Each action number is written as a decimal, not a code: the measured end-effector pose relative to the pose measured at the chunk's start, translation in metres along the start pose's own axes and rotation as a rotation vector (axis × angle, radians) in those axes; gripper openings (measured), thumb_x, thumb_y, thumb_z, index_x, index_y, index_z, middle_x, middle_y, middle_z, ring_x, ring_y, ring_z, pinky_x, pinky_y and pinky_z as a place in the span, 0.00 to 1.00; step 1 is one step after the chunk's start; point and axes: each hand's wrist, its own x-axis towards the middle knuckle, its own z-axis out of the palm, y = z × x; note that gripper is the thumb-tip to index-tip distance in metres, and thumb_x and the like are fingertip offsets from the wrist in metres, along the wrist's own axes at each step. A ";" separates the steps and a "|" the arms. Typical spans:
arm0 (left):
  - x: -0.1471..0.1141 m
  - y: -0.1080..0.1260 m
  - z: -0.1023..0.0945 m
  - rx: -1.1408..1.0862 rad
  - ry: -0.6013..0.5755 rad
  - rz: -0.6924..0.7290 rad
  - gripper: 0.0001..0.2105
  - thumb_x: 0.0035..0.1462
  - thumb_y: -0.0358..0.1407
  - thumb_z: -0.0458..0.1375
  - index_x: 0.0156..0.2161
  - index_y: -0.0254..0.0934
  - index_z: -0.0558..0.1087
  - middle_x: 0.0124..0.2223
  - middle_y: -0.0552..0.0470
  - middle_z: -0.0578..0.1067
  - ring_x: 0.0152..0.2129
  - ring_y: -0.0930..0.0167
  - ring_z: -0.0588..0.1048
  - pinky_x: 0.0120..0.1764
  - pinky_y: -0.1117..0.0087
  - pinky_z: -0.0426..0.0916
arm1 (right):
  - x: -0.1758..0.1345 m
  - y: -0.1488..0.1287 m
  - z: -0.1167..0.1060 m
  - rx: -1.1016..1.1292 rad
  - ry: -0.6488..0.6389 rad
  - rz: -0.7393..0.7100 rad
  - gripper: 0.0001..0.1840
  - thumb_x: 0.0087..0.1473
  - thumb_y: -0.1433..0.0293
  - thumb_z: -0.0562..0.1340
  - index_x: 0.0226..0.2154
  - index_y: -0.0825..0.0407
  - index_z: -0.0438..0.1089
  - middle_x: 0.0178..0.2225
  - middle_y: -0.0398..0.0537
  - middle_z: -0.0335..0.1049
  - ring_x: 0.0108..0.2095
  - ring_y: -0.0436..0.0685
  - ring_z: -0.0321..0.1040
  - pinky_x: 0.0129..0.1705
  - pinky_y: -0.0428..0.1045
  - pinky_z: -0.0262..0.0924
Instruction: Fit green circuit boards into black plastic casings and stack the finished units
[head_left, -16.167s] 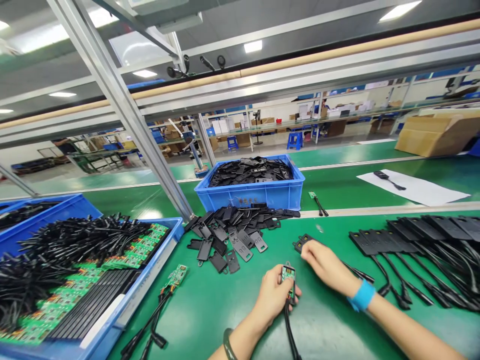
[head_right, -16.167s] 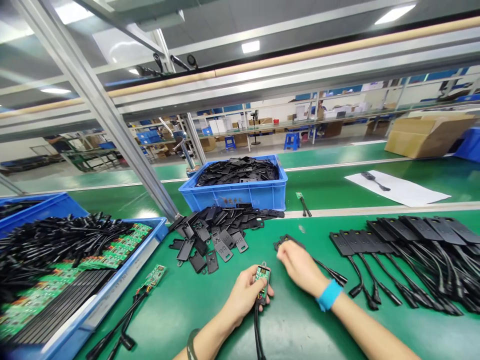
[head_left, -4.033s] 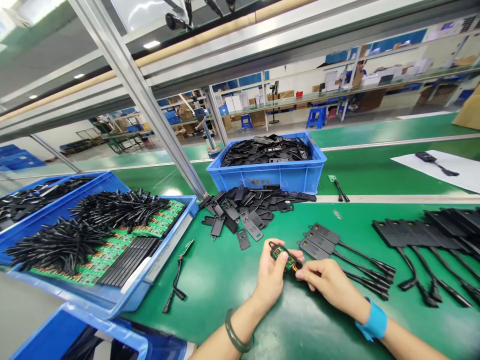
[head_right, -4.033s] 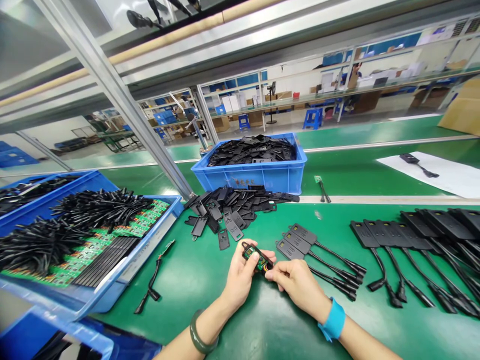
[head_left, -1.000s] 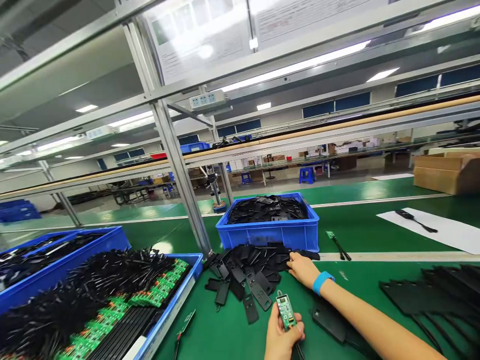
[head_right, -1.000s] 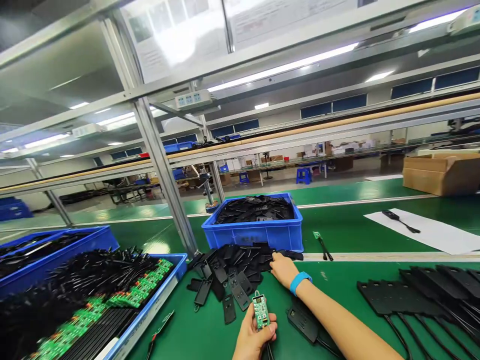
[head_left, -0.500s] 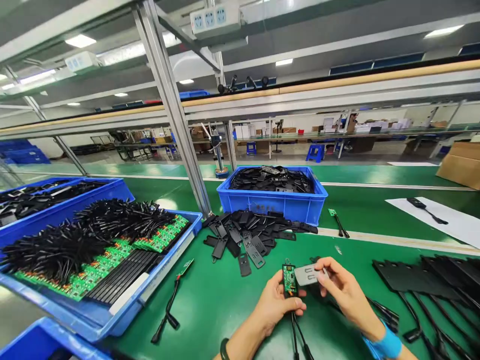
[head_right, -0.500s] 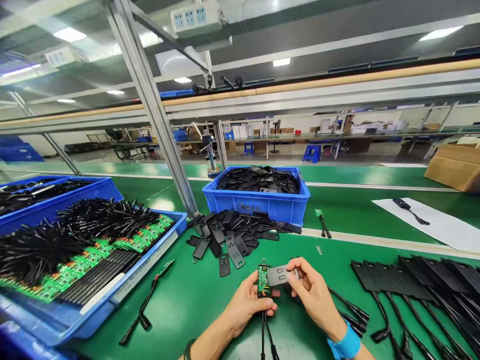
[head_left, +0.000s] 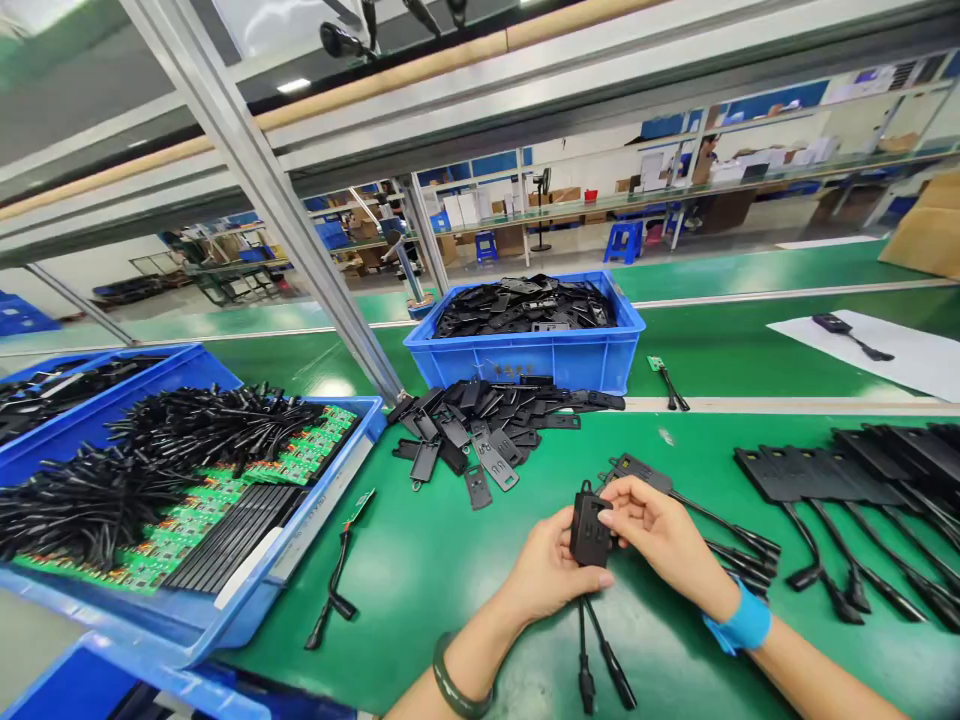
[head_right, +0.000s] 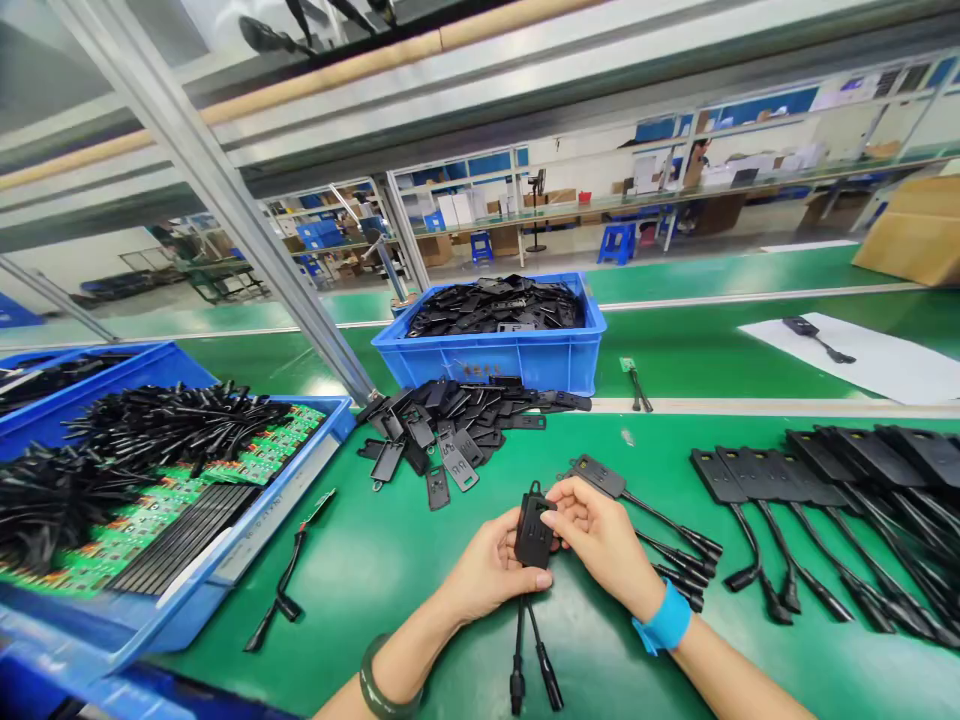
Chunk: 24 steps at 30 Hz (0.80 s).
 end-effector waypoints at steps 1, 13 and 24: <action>0.000 0.000 0.000 0.027 0.011 0.007 0.27 0.36 0.28 0.69 0.46 0.33 0.70 0.37 0.49 0.76 0.30 0.73 0.73 0.30 0.77 0.67 | 0.000 0.000 0.001 0.014 0.017 0.010 0.19 0.49 0.57 0.65 0.35 0.52 0.61 0.28 0.41 0.63 0.25 0.50 0.67 0.26 0.46 0.63; -0.004 -0.003 0.011 0.155 0.069 0.015 0.23 0.48 0.29 0.59 0.52 0.37 0.66 0.35 0.52 0.74 0.25 0.72 0.76 0.26 0.75 0.70 | 0.000 -0.006 0.007 -0.189 -0.055 0.007 0.22 0.60 0.53 0.49 0.29 0.53 0.63 0.22 0.41 0.59 0.22 0.50 0.59 0.24 0.45 0.58; -0.011 -0.006 -0.006 0.446 0.092 0.254 0.44 0.41 0.21 0.52 0.65 0.41 0.43 0.66 0.47 0.51 0.60 0.61 0.56 0.59 0.60 0.56 | -0.021 0.001 0.021 -0.952 0.028 -0.358 0.26 0.59 0.72 0.48 0.60 0.59 0.50 0.44 0.58 0.60 0.44 0.60 0.63 0.46 0.55 0.66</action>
